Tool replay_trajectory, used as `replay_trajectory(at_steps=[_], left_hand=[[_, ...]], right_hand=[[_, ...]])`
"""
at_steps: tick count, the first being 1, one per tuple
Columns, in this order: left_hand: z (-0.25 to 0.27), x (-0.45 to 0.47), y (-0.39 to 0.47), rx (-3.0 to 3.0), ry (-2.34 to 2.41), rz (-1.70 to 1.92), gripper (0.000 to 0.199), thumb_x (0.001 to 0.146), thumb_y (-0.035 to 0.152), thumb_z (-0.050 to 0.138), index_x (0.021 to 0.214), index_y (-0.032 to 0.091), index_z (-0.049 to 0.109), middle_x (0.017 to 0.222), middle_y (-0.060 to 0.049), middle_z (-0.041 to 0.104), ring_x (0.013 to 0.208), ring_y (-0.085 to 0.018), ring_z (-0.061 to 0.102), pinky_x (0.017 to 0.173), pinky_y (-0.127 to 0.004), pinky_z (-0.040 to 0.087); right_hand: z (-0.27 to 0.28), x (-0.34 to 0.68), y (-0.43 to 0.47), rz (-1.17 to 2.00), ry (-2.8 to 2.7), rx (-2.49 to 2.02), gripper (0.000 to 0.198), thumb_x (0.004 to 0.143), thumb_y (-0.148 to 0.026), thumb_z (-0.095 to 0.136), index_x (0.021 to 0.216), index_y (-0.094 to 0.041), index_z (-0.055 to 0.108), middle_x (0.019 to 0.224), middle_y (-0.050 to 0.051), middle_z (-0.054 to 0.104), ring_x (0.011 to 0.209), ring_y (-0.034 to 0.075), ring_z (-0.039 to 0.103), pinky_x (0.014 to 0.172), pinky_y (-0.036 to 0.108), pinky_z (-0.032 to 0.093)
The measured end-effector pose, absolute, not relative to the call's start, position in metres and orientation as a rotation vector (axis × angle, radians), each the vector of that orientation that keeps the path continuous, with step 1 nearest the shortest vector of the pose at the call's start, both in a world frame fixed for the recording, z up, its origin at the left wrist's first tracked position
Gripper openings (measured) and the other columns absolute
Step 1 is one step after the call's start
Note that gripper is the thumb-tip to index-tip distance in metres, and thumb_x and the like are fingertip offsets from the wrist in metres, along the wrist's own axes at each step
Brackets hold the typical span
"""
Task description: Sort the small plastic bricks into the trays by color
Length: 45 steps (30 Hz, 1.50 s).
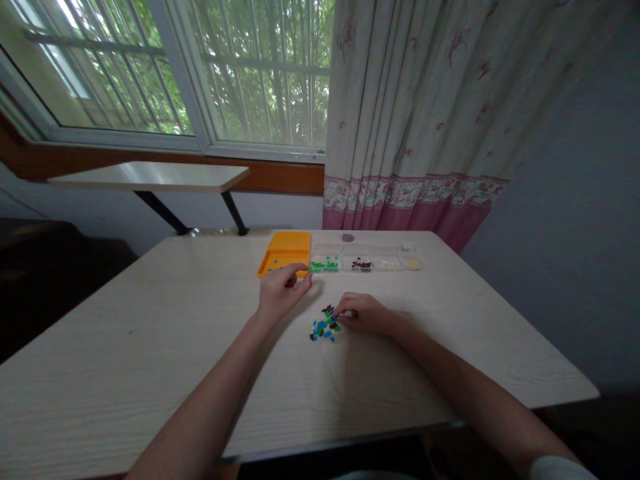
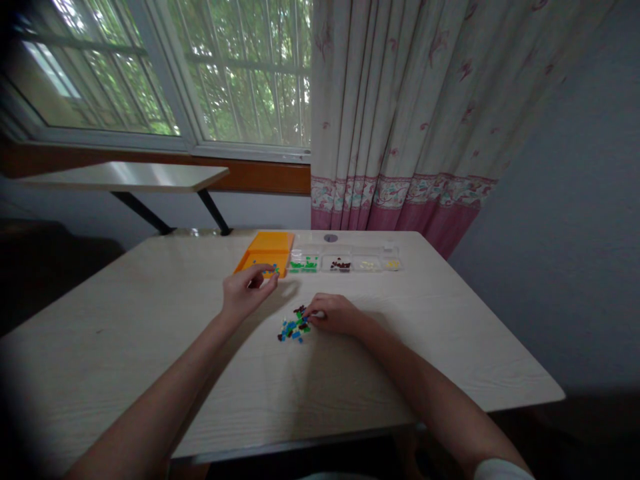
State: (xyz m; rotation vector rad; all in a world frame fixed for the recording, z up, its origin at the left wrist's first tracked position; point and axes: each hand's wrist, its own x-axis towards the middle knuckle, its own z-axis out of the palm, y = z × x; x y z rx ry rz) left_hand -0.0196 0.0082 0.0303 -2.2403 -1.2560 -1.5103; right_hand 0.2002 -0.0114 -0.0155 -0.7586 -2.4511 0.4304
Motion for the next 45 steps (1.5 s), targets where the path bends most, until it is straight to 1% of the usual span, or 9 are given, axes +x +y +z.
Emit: replay_trajectory(at_steps=[8, 16, 20, 25, 28, 33, 36, 40, 45], left_hand=[[0.020, -0.018, 0.014, -2.360, -1.473, -1.466, 0.022, 0.071, 0.034, 0.052, 0.077, 0.015, 0.062, 0.045, 0.007, 0.042, 0.041, -0.005, 0.040, 0.046, -0.015, 0.030], [0.018, -0.005, 0.047, -2.342, -1.925, -1.066, 0.028, 0.072, 0.039, 0.048, 0.085, 0.020, 0.063, 0.056, 0.002, 0.054, 0.051, -0.011, 0.048, 0.048, -0.020, 0.028], [0.017, 0.003, 0.064, -2.306, -2.009, -0.917, 0.027, 0.074, 0.039, 0.045, 0.090, 0.024, 0.062, 0.062, 0.000, 0.059, 0.059, -0.014, 0.052, 0.051, -0.021, 0.029], [0.015, 0.008, 0.073, -2.320, -2.000, -0.841, 0.031, 0.076, 0.041, 0.043, 0.095, 0.024, 0.061, 0.070, -0.003, 0.062, 0.068, -0.017, 0.055, 0.056, -0.023, 0.032], [0.016, 0.008, 0.069, -2.319, -1.985, -0.898, 0.033, 0.077, 0.041, 0.041, 0.098, 0.024, 0.060, 0.069, -0.002, 0.062, 0.064, -0.016, 0.054, 0.055, -0.022, 0.031], [0.016, 0.005, 0.043, -2.452, -1.920, -1.048, 0.033, 0.078, 0.039, 0.039, 0.087, 0.019, 0.063, 0.056, 0.000, 0.056, 0.052, -0.012, 0.048, 0.049, -0.020, 0.028], [0.011, 0.003, 0.024, -2.629, -1.834, -1.048, 0.031, 0.076, 0.038, 0.041, 0.081, 0.017, 0.064, 0.049, 0.002, 0.050, 0.047, -0.010, 0.042, 0.047, -0.019, 0.025], [0.005, 0.001, 0.006, -2.783, -1.747, -1.031, 0.026, 0.074, 0.035, 0.045, 0.078, 0.017, 0.064, 0.047, 0.003, 0.046, 0.044, -0.008, 0.039, 0.045, -0.018, 0.024], [0.006, 0.002, -0.005, -2.817, -1.633, -1.057, 0.025, 0.075, 0.038, 0.048, 0.081, 0.020, 0.064, 0.048, 0.004, 0.047, 0.045, -0.008, 0.041, 0.045, -0.018, 0.025]], right_hand=[[-0.016, 0.198, -0.011, 0.489, -2.407, -0.809, 0.013, 0.075, -0.019, 0.053, 0.085, -0.017, 0.062, 0.081, 0.004, 0.061, 0.067, 0.010, 0.053, 0.064, 0.020, 0.041], [-0.014, 0.195, -0.009, 0.686, -2.274, -1.012, 0.013, 0.075, -0.024, 0.054, 0.082, -0.016, 0.062, 0.076, 0.002, 0.059, 0.058, 0.008, 0.046, 0.055, 0.018, 0.037], [-0.012, 0.195, -0.008, 0.753, -2.222, -1.067, 0.015, 0.076, -0.026, 0.053, 0.083, -0.016, 0.062, 0.076, 0.002, 0.058, 0.058, 0.007, 0.044, 0.054, 0.018, 0.035], [-0.014, 0.196, -0.008, 0.778, -2.151, -1.111, 0.017, 0.076, -0.029, 0.053, 0.081, -0.015, 0.062, 0.069, 0.000, 0.053, 0.055, 0.007, 0.039, 0.051, 0.017, 0.031], [-0.015, 0.196, -0.006, 0.826, -2.090, -1.148, 0.019, 0.075, -0.031, 0.053, 0.082, -0.015, 0.062, 0.064, -0.002, 0.049, 0.052, 0.006, 0.035, 0.048, 0.017, 0.028], [-0.016, 0.197, -0.002, 1.018, -1.972, -1.156, 0.027, 0.075, -0.038, 0.053, 0.083, -0.013, 0.060, 0.054, -0.005, 0.040, 0.046, 0.005, 0.029, 0.042, 0.017, 0.022], [-0.013, 0.195, -0.002, 1.088, -1.913, -1.144, 0.032, 0.074, -0.042, 0.051, 0.082, -0.012, 0.057, 0.053, -0.005, 0.039, 0.045, 0.005, 0.027, 0.042, 0.017, 0.022], [-0.011, 0.192, -0.005, 1.087, -1.843, -1.152, 0.033, 0.073, -0.044, 0.051, 0.080, -0.012, 0.055, 0.057, -0.004, 0.044, 0.045, 0.005, 0.031, 0.043, 0.018, 0.025], [-0.019, 0.188, -0.003, 1.096, -1.766, -1.085, 0.030, 0.074, -0.043, 0.051, 0.081, -0.014, 0.054, 0.068, -0.001, 0.051, 0.054, 0.007, 0.042, 0.050, 0.019, 0.034]])
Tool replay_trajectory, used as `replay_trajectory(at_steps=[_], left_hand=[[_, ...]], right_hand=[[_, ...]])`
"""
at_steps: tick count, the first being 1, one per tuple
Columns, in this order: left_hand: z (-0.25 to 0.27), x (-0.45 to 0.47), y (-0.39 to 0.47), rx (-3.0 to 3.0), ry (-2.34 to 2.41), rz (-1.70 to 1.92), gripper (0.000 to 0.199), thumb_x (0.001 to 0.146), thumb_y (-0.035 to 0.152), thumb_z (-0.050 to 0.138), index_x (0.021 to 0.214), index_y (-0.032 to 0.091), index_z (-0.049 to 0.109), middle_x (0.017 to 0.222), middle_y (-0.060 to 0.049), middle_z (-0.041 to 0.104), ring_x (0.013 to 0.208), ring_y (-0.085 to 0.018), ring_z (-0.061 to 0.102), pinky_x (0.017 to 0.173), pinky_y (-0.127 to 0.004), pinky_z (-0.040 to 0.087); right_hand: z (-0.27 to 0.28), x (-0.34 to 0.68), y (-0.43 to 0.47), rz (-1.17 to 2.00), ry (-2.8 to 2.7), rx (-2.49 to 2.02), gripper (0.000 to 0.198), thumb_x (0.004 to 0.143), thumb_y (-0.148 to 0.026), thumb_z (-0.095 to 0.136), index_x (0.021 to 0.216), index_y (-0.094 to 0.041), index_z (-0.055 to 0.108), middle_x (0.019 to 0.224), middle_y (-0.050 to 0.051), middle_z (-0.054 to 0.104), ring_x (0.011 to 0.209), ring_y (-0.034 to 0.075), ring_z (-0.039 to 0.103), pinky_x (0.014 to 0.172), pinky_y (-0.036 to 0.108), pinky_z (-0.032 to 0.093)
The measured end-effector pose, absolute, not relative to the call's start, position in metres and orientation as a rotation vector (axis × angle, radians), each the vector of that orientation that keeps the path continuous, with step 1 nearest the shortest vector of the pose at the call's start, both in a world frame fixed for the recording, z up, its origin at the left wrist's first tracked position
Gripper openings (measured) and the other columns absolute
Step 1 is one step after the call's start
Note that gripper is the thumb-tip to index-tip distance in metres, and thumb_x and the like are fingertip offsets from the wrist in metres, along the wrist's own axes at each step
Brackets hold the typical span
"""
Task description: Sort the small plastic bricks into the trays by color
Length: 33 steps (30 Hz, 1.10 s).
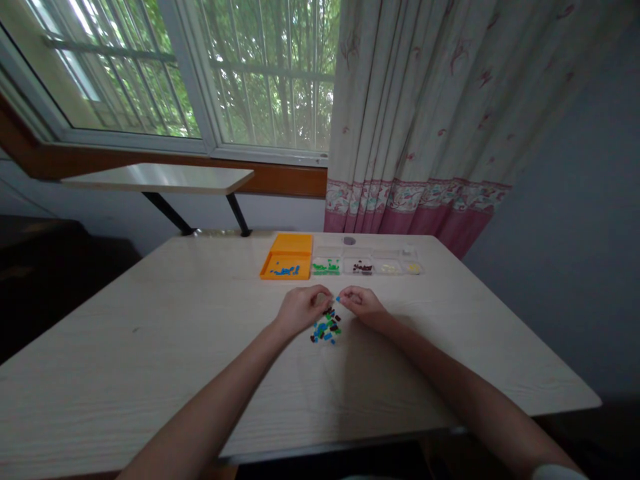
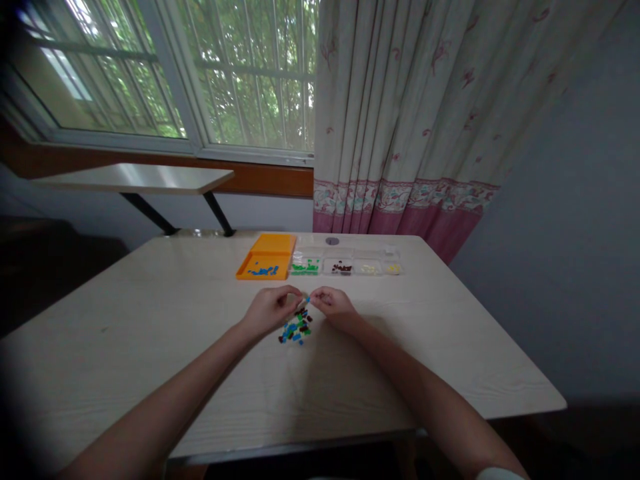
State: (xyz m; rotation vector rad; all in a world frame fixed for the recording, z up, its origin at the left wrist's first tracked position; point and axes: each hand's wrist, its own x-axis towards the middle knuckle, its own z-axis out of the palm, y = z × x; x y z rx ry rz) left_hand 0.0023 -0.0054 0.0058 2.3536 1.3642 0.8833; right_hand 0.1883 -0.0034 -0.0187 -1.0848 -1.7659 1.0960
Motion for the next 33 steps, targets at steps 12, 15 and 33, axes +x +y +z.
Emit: replay_trajectory(at_steps=[12, 15, 33], left_hand=[[0.007, 0.010, -0.012, 2.552, 1.380, 0.847, 0.024, 0.078, 0.038, 0.046, 0.086, 0.022, 0.062, 0.054, 0.003, 0.056, 0.048, -0.008, 0.048, 0.050, -0.018, 0.028], [0.006, 0.010, -0.012, 2.602, 1.399, 0.857, 0.024, 0.079, 0.038, 0.046, 0.086, 0.021, 0.061, 0.054, 0.002, 0.057, 0.050, -0.009, 0.050, 0.051, -0.019, 0.029], [0.004, 0.009, -0.013, 2.632, 1.274, 0.929, 0.024, 0.080, 0.035, 0.044, 0.090, 0.021, 0.061, 0.053, 0.002, 0.056, 0.048, -0.008, 0.049, 0.051, -0.018, 0.031]], right_hand=[[-0.025, 0.184, 0.003, 1.164, -1.604, -1.107, 0.031, 0.067, -0.042, 0.056, 0.077, -0.012, 0.057, 0.065, 0.000, 0.055, 0.056, 0.008, 0.047, 0.056, 0.022, 0.039], [-0.024, 0.184, 0.003, 1.190, -1.602, -1.093, 0.032, 0.066, -0.043, 0.057, 0.075, -0.012, 0.057, 0.065, 0.000, 0.055, 0.056, 0.008, 0.047, 0.055, 0.021, 0.038], [-0.011, 0.184, -0.002, 1.382, -1.501, -1.118, 0.032, 0.061, -0.044, 0.060, 0.070, -0.014, 0.055, 0.041, -0.009, 0.036, 0.036, 0.003, 0.027, 0.037, 0.018, 0.018]])
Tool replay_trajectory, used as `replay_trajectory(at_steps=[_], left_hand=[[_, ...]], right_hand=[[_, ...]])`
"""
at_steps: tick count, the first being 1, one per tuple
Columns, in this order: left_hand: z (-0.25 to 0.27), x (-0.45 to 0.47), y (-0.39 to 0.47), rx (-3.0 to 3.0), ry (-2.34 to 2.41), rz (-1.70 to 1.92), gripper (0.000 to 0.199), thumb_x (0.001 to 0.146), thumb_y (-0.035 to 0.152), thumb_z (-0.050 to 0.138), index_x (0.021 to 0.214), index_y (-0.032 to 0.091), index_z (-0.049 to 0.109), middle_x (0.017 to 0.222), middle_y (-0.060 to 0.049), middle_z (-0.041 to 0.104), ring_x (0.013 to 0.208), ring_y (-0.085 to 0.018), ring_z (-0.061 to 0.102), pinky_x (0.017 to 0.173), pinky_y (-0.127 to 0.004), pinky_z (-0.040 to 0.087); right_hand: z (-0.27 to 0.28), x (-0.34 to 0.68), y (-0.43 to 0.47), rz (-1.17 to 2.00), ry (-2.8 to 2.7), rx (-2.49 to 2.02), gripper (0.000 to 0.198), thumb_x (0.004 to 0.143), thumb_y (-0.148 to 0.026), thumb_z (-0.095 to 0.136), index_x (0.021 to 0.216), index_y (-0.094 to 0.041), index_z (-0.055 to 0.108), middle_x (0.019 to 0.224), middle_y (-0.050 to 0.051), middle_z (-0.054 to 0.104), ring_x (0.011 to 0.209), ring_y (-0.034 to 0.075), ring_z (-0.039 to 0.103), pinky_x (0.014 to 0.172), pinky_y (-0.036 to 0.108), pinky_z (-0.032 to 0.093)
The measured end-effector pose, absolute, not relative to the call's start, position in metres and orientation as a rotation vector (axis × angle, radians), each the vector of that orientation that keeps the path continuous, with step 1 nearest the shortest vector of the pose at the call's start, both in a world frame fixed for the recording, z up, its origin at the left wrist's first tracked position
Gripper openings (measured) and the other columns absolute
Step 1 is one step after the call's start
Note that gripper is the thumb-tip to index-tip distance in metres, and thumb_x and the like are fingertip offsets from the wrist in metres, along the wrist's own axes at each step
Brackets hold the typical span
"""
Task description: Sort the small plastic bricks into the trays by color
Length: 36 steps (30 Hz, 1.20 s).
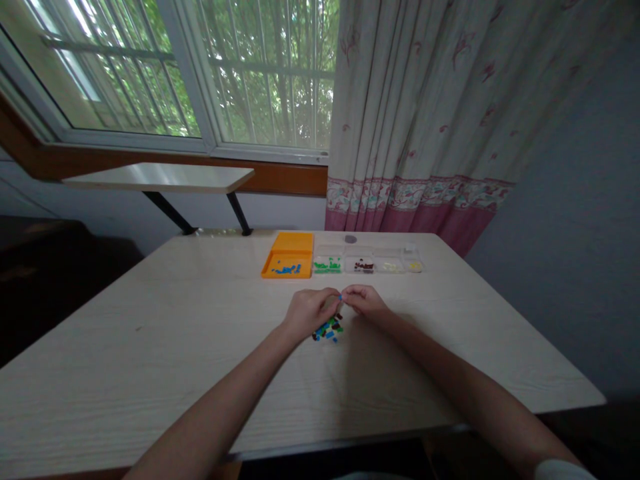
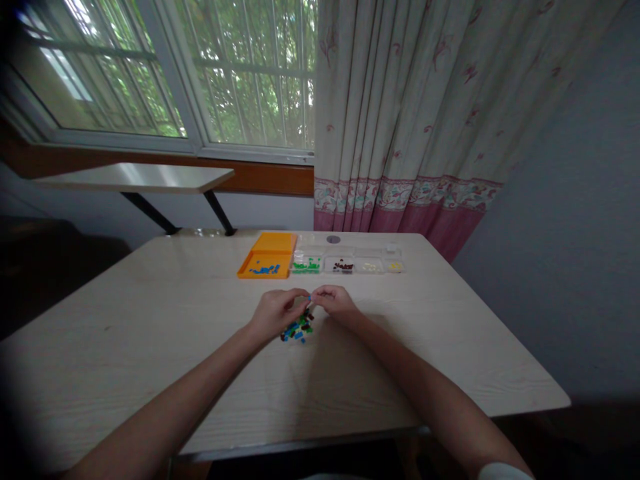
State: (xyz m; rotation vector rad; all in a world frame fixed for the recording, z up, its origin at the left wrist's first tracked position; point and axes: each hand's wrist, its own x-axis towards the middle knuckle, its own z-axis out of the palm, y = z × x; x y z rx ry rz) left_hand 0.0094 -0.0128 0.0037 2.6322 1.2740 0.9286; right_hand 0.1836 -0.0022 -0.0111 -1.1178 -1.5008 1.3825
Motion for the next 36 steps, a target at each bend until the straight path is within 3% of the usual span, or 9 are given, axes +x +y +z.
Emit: replay_trajectory(at_steps=[9, 13, 20, 28, 36], left_hand=[[0.002, 0.010, -0.013, 2.539, 1.234, 0.964, 0.024, 0.079, 0.033, 0.046, 0.091, 0.021, 0.062, 0.052, 0.003, 0.054, 0.048, -0.007, 0.047, 0.050, -0.017, 0.031], [0.004, 0.008, -0.012, 2.489, 1.273, 1.093, 0.024, 0.078, 0.034, 0.048, 0.088, 0.019, 0.064, 0.049, 0.003, 0.051, 0.047, -0.007, 0.044, 0.050, -0.017, 0.031], [0.017, -0.006, -0.006, 2.250, 1.432, 1.607, 0.023, 0.074, 0.036, 0.052, 0.079, 0.017, 0.065, 0.042, 0.007, 0.035, 0.039, -0.004, 0.033, 0.044, -0.015, 0.029], [0.024, -0.006, -0.009, 2.221, 1.418, 1.747, 0.020, 0.073, 0.033, 0.055, 0.076, 0.016, 0.066, 0.041, 0.008, 0.032, 0.037, -0.003, 0.030, 0.042, -0.015, 0.028], [0.025, -0.006, -0.009, 2.257, 1.331, 1.862, 0.015, 0.071, 0.027, 0.059, 0.077, 0.015, 0.065, 0.041, 0.009, 0.033, 0.036, -0.002, 0.030, 0.040, -0.014, 0.027]], right_hand=[[-0.012, 0.183, -0.001, 1.385, -1.508, -1.106, 0.036, 0.059, -0.047, 0.062, 0.071, -0.014, 0.056, 0.042, -0.009, 0.038, 0.036, 0.003, 0.027, 0.036, 0.018, 0.018], [-0.014, 0.185, -0.001, 1.315, -1.565, -1.126, 0.036, 0.066, -0.049, 0.055, 0.074, -0.014, 0.057, 0.050, -0.006, 0.043, 0.038, 0.003, 0.029, 0.037, 0.017, 0.022], [-0.003, 0.203, -0.008, 0.767, -2.258, -1.008, 0.018, 0.073, -0.028, 0.056, 0.086, -0.017, 0.062, 0.077, 0.001, 0.056, 0.055, 0.006, 0.042, 0.052, 0.018, 0.035], [-0.007, 0.205, -0.007, 0.605, -2.475, -0.918, 0.022, 0.072, -0.026, 0.058, 0.093, -0.021, 0.063, 0.085, 0.003, 0.060, 0.075, 0.012, 0.054, 0.068, 0.023, 0.041], [-0.005, 0.204, -0.008, 0.572, -2.501, -0.939, 0.018, 0.073, -0.025, 0.056, 0.088, -0.019, 0.063, 0.086, 0.003, 0.060, 0.078, 0.013, 0.054, 0.071, 0.023, 0.041]])
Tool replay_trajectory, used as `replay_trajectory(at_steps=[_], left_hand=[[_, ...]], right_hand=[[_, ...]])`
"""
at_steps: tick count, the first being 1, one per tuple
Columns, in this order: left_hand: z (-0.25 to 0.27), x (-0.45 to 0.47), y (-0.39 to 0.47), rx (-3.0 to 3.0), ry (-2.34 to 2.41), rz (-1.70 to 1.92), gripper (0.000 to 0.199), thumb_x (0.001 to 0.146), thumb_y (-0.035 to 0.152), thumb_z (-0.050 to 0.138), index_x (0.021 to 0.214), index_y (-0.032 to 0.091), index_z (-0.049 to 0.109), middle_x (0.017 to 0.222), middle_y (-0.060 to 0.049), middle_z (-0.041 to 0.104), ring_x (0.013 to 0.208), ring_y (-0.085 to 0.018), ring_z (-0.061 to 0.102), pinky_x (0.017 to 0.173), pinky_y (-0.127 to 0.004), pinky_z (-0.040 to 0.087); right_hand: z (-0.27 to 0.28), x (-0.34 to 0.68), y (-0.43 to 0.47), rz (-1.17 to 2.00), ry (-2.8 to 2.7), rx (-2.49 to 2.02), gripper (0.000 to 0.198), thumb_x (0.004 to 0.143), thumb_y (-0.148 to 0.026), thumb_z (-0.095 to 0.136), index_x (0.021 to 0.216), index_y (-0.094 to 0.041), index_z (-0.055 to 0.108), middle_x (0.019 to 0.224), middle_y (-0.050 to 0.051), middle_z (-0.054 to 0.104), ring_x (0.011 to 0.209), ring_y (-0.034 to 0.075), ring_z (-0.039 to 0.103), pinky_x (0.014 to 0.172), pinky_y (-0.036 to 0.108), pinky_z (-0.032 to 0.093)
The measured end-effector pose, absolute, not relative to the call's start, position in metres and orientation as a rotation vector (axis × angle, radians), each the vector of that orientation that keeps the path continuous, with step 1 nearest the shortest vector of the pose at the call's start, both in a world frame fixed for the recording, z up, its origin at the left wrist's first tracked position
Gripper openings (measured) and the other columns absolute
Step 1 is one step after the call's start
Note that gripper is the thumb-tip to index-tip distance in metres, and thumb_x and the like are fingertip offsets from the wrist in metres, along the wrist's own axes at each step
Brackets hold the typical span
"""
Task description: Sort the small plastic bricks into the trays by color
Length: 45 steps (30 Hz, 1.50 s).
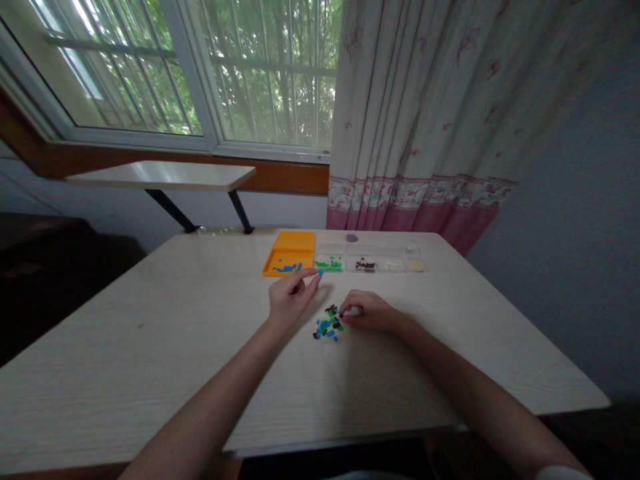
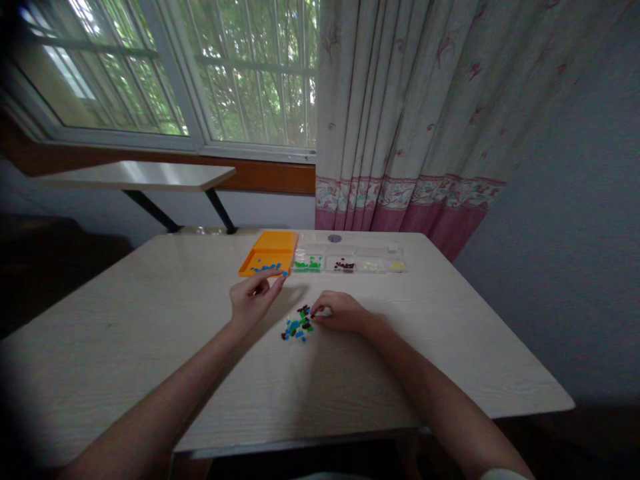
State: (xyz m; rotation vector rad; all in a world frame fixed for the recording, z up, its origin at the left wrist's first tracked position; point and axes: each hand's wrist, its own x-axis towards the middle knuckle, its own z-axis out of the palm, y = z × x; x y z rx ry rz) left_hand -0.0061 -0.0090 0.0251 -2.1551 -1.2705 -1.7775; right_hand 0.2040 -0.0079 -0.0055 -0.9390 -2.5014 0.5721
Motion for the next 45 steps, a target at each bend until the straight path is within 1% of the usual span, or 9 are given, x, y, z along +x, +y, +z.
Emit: replay_trajectory(at_steps=[4, 8, 13, 16, 20, 23, 33, 39, 45], left_hand=[[0.024, -0.005, -0.008, -2.151, -1.218, -1.808, 0.014, 0.070, 0.025, 0.060, 0.078, 0.015, 0.065, 0.041, 0.009, 0.032, 0.036, -0.002, 0.029, 0.040, -0.013, 0.026], [0.023, -0.007, -0.006, -2.159, -1.284, -1.854, 0.014, 0.070, 0.026, 0.059, 0.077, 0.015, 0.064, 0.042, 0.009, 0.031, 0.037, -0.002, 0.029, 0.040, -0.013, 0.025], [0.017, -0.029, 0.016, -2.078, -1.615, -1.921, 0.022, 0.070, 0.033, 0.056, 0.080, 0.014, 0.063, 0.043, 0.008, 0.032, 0.039, -0.004, 0.030, 0.041, -0.015, 0.026], [0.007, -0.052, 0.036, -1.970, -1.837, -1.895, 0.026, 0.072, 0.035, 0.053, 0.084, 0.015, 0.063, 0.044, 0.007, 0.033, 0.041, -0.005, 0.031, 0.041, -0.016, 0.026], [-0.005, -0.077, 0.053, -1.879, -2.023, -1.743, 0.028, 0.071, 0.037, 0.050, 0.085, 0.016, 0.064, 0.046, 0.006, 0.038, 0.042, -0.006, 0.036, 0.042, -0.017, 0.026], [-0.008, -0.085, 0.058, -1.914, -2.048, -1.611, 0.030, 0.071, 0.039, 0.050, 0.086, 0.017, 0.064, 0.049, 0.004, 0.043, 0.043, -0.007, 0.039, 0.043, -0.018, 0.027], [-0.014, -0.090, 0.063, -1.933, -2.135, -1.329, 0.033, 0.072, 0.043, 0.046, 0.087, 0.019, 0.064, 0.051, 0.003, 0.047, 0.046, -0.010, 0.043, 0.046, -0.020, 0.027], [-0.015, -0.091, 0.063, -1.995, -2.149, -1.186, 0.035, 0.073, 0.044, 0.043, 0.089, 0.020, 0.063, 0.054, 0.001, 0.051, 0.049, -0.011, 0.045, 0.047, -0.020, 0.027], [-0.012, -0.092, 0.061, -2.056, -2.163, -1.121, 0.039, 0.073, 0.043, 0.040, 0.094, 0.019, 0.063, 0.059, -0.002, 0.055, 0.051, -0.012, 0.047, 0.048, -0.021, 0.029]], right_hand=[[-0.003, 0.203, -0.009, 0.582, -2.506, -0.986, 0.016, 0.072, -0.026, 0.057, 0.085, -0.019, 0.063, 0.082, 0.002, 0.059, 0.075, 0.012, 0.053, 0.069, 0.022, 0.039], [-0.001, 0.202, -0.009, 0.633, -2.491, -1.066, 0.014, 0.070, -0.025, 0.059, 0.082, -0.019, 0.063, 0.071, -0.001, 0.056, 0.063, 0.009, 0.049, 0.059, 0.019, 0.036], [-0.002, 0.203, -0.009, 0.707, -2.461, -1.078, 0.015, 0.071, -0.022, 0.057, 0.084, -0.018, 0.062, 0.068, -0.002, 0.055, 0.056, 0.007, 0.044, 0.055, 0.017, 0.033], [-0.003, 0.203, -0.009, 0.718, -2.433, -1.100, 0.013, 0.071, -0.023, 0.057, 0.082, -0.018, 0.063, 0.067, -0.002, 0.055, 0.055, 0.007, 0.044, 0.054, 0.017, 0.033], [-0.004, 0.201, -0.007, 0.725, -2.404, -1.111, 0.013, 0.072, -0.024, 0.057, 0.081, -0.018, 0.064, 0.068, -0.001, 0.056, 0.056, 0.007, 0.044, 0.055, 0.018, 0.033], [-0.004, 0.201, -0.007, 0.752, -2.395, -1.117, 0.014, 0.072, -0.025, 0.056, 0.081, -0.018, 0.064, 0.068, -0.001, 0.057, 0.057, 0.008, 0.045, 0.056, 0.018, 0.033], [-0.006, 0.202, -0.006, 0.803, -2.348, -1.139, 0.016, 0.074, -0.027, 0.055, 0.082, -0.017, 0.064, 0.069, 0.000, 0.058, 0.058, 0.008, 0.045, 0.055, 0.019, 0.033], [-0.008, 0.201, -0.004, 0.821, -2.239, -1.183, 0.021, 0.078, -0.029, 0.049, 0.083, -0.016, 0.065, 0.074, 0.002, 0.059, 0.061, 0.009, 0.046, 0.054, 0.019, 0.033], [-0.008, 0.200, -0.005, 0.856, -2.195, -1.234, 0.022, 0.077, -0.032, 0.050, 0.082, -0.015, 0.063, 0.068, 0.000, 0.055, 0.056, 0.008, 0.041, 0.051, 0.018, 0.031]])
